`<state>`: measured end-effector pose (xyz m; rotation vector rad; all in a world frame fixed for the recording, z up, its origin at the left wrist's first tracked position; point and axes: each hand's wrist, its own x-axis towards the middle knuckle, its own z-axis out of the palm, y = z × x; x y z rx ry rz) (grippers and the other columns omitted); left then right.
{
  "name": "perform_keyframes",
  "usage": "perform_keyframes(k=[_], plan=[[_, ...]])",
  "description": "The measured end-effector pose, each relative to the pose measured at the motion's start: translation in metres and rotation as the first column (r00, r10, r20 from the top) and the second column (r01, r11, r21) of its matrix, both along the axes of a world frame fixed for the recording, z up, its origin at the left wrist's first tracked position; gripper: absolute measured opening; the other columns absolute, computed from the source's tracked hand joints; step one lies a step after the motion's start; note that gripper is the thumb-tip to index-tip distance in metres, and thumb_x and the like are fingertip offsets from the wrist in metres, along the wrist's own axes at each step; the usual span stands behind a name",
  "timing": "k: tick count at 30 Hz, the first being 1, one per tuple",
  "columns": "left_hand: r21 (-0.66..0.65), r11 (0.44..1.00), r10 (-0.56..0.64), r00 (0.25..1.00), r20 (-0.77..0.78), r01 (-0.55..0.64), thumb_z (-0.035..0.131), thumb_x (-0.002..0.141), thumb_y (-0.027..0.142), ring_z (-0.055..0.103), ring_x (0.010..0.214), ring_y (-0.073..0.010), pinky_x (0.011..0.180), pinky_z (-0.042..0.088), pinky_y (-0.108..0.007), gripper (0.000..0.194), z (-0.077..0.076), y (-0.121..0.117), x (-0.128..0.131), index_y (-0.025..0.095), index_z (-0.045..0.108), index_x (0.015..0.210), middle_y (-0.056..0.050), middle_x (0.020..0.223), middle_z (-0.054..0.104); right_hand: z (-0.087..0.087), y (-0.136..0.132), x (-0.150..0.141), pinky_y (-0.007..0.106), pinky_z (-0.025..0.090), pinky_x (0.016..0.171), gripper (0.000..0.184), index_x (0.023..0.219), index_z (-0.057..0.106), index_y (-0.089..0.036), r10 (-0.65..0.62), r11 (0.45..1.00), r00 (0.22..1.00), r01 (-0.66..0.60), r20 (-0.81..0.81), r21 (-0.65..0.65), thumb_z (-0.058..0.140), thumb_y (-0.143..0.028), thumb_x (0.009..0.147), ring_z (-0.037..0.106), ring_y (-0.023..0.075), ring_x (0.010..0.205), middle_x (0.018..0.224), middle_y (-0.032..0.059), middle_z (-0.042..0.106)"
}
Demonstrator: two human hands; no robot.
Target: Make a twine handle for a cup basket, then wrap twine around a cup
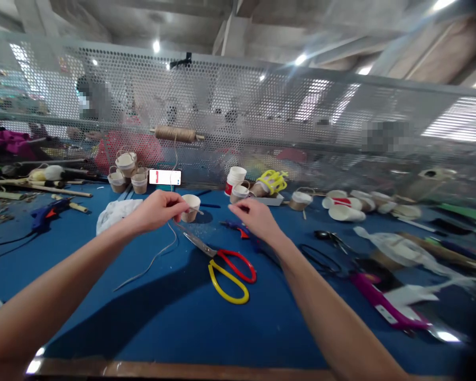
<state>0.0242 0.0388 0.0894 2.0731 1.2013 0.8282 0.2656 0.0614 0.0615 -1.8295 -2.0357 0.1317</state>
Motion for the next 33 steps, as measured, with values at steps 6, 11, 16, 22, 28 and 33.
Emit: perform_keyframes(k=[6, 11, 16, 22, 28, 33], plan=[[0.083, 0.990, -0.080, 0.948, -0.309, 0.110, 0.049, 0.074, 0.021, 0.048, 0.047, -0.0091, 0.048, 0.034, -0.021, 0.021, 0.019, 0.034, 0.017, 0.014, 0.061, 0.058, 0.001, 0.051, 0.059, 0.042, 0.003, -0.055, 0.022, 0.040, 0.062, 0.012, 0.082, 0.068, -0.016, 0.542, 0.830, 0.839, -0.543, 0.045, 0.130, 0.060, -0.019, 0.074, 0.055, 0.0121, 0.069, 0.075, 0.0023, 0.061], [0.222, 0.974, 0.024, 0.956, -0.293, 0.044, 0.057, 0.070, 0.027, 0.053, 0.059, -0.0128, 0.052, 0.035, -0.023, 0.016, 0.025, 0.069, 0.017, 0.013, 0.065, 0.071, -0.002, 0.064, 0.063, 0.032, 0.036, -0.061, 0.024, 0.036, 0.059, 0.010, 0.072, 0.068, -0.014, 0.407, 0.889, 0.913, -0.404, 0.030, 0.214, 0.059, -0.017, 0.073, 0.053, 0.0138, 0.065, 0.070, 0.0043, 0.060], [0.238, 0.971, 0.083, 0.971, -0.226, -0.027, 0.061, 0.068, 0.033, 0.054, 0.059, -0.0132, 0.052, 0.037, -0.022, 0.021, 0.006, 0.096, 0.006, 0.013, 0.066, 0.075, -0.002, 0.063, 0.064, 0.013, 0.071, -0.055, 0.024, 0.038, 0.058, 0.012, 0.072, 0.069, -0.014, 0.303, 0.931, 0.950, -0.279, -0.071, 0.234, 0.061, -0.023, 0.072, 0.055, 0.0139, 0.064, 0.070, 0.0049, 0.063], [0.276, 0.952, 0.193, 0.961, -0.199, -0.134, 0.058, 0.069, 0.025, 0.052, 0.056, -0.0139, 0.052, 0.036, -0.024, 0.014, -0.026, 0.124, 0.010, 0.013, 0.065, 0.069, -0.002, 0.059, 0.061, -0.013, 0.100, -0.059, 0.023, 0.039, 0.059, 0.012, 0.070, 0.070, -0.016, 0.235, 0.955, 0.957, -0.195, -0.171, 0.222, 0.061, -0.024, 0.072, 0.058, 0.0138, 0.065, 0.071, 0.0036, 0.067], [0.259, 0.954, 0.202, 0.963, -0.177, -0.153, 0.060, 0.067, 0.025, 0.053, 0.057, -0.0142, 0.053, 0.037, -0.024, 0.013, -0.042, 0.136, 0.016, 0.014, 0.064, 0.069, -0.002, 0.059, 0.063, -0.035, 0.112, -0.059, 0.023, 0.040, 0.062, 0.013, 0.068, 0.069, -0.017, 0.196, 0.965, 0.953, -0.145, -0.232, 0.220, 0.060, -0.024, 0.073, 0.058, 0.0138, 0.068, 0.071, 0.0033, 0.067], [0.235, 0.958, 0.203, 0.966, -0.157, -0.163, 0.059, 0.068, 0.026, 0.053, 0.057, -0.0138, 0.053, 0.037, -0.024, 0.013, -0.052, 0.136, 0.015, 0.014, 0.063, 0.067, -0.002, 0.060, 0.063, -0.044, 0.111, -0.060, 0.023, 0.040, 0.063, 0.013, 0.071, 0.068, -0.017, 0.189, 0.967, 0.950, -0.137, -0.248, 0.212, 0.059, -0.026, 0.074, 0.057, 0.0136, 0.069, 0.073, 0.0035, 0.065]])
